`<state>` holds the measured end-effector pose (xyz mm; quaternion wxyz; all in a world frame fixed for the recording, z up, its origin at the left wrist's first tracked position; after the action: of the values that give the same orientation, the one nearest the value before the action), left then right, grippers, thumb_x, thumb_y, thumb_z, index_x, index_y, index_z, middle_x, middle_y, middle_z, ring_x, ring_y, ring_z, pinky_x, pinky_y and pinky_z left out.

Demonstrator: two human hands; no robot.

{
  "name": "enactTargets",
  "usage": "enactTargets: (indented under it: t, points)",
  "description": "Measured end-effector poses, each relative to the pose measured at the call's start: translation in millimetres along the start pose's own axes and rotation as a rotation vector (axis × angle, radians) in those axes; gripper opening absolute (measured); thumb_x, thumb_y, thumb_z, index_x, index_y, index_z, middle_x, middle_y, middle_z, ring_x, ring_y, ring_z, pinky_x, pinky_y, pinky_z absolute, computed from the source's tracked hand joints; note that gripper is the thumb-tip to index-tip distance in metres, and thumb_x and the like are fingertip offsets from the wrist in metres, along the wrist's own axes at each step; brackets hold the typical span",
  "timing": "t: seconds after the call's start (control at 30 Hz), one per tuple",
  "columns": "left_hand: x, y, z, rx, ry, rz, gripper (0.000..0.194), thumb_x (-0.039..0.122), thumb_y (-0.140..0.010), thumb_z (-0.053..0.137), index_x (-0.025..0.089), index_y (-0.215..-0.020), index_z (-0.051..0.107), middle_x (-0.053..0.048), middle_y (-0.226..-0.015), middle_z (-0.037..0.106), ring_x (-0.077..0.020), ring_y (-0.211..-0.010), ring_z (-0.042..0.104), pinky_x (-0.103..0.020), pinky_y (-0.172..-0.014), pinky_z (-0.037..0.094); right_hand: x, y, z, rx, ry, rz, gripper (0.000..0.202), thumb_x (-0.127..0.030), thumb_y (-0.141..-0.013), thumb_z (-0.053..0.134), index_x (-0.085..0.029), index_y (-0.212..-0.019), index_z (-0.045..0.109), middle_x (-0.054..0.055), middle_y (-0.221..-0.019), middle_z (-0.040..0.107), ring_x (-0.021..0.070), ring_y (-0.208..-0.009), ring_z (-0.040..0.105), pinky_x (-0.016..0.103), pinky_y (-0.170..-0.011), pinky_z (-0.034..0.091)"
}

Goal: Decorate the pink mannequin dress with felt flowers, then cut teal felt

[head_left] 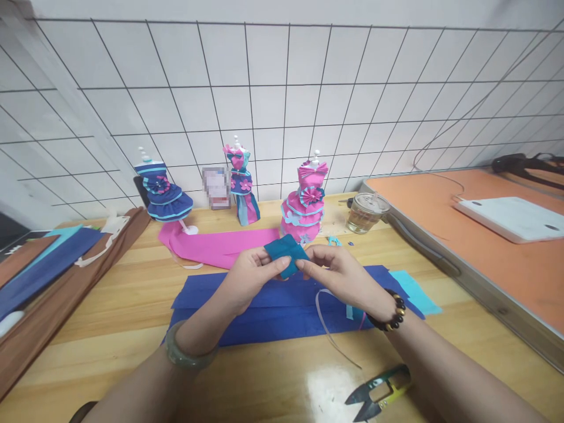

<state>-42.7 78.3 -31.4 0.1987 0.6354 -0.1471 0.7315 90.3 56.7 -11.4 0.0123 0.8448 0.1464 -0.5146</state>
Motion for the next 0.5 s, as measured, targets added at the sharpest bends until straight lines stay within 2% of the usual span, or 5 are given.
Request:
enactTargets:
  t: [0.23, 0.37, 0.5]
  points:
    - [-3.1, -1.1, -5.1, 0.058, 0.001, -0.012, 0.022, 0.034, -0.070, 0.066, 0.012, -0.076, 0.067, -0.003, -0.069, 0.063, -0.0125, -0.065, 0.054, -0.027, -0.066, 0.042, -2.0, 1.0, 0.6, -0.010, -0.014, -0.016, 0.028, -0.038, -0.082, 0.052, -0.016, -0.065, 0.057, 0.000, -0.062, 0.053, 0.0125, -0.058, 0.047, 0.025, -0.054, 0.037]
    - [-2.8, -0.9, -5.8, 0.066, 0.019, -0.023, 0.021, 0.033, -0.070, 0.066, 0.013, -0.077, 0.067, -0.003, -0.070, 0.064, -0.0120, -0.064, 0.054, -0.026, -0.065, 0.042, -1.3, 0.0, -1.2, 0.047, -0.226, -0.013, 0.018, -0.035, -0.078, 0.060, -0.017, -0.081, 0.057, 0.001, -0.073, 0.056, 0.0134, -0.067, 0.051, 0.026, -0.062, 0.042]
    - [-2.3, 0.9, -1.5, 0.017, -0.032, -0.047, 0.021, 0.032, -0.071, 0.066, 0.012, -0.076, 0.069, -0.002, -0.067, 0.064, -0.0107, -0.061, 0.052, -0.023, -0.061, 0.040, 4.9, -0.8, -0.9, 0.097, -0.298, 0.031, 0.030, -0.036, -0.073, 0.065, -0.018, -0.096, 0.056, 0.003, -0.081, 0.056, 0.0148, -0.074, 0.053, 0.028, -0.066, 0.044]
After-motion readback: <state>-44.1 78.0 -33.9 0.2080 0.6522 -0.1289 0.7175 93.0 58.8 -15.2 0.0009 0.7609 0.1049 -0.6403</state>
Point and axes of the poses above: each hand's wrist, its own y-axis away from the middle knuckle, its own z-axis out of the palm, x = y × z, the point moved 6 cm from there along -y, towards the middle knuckle
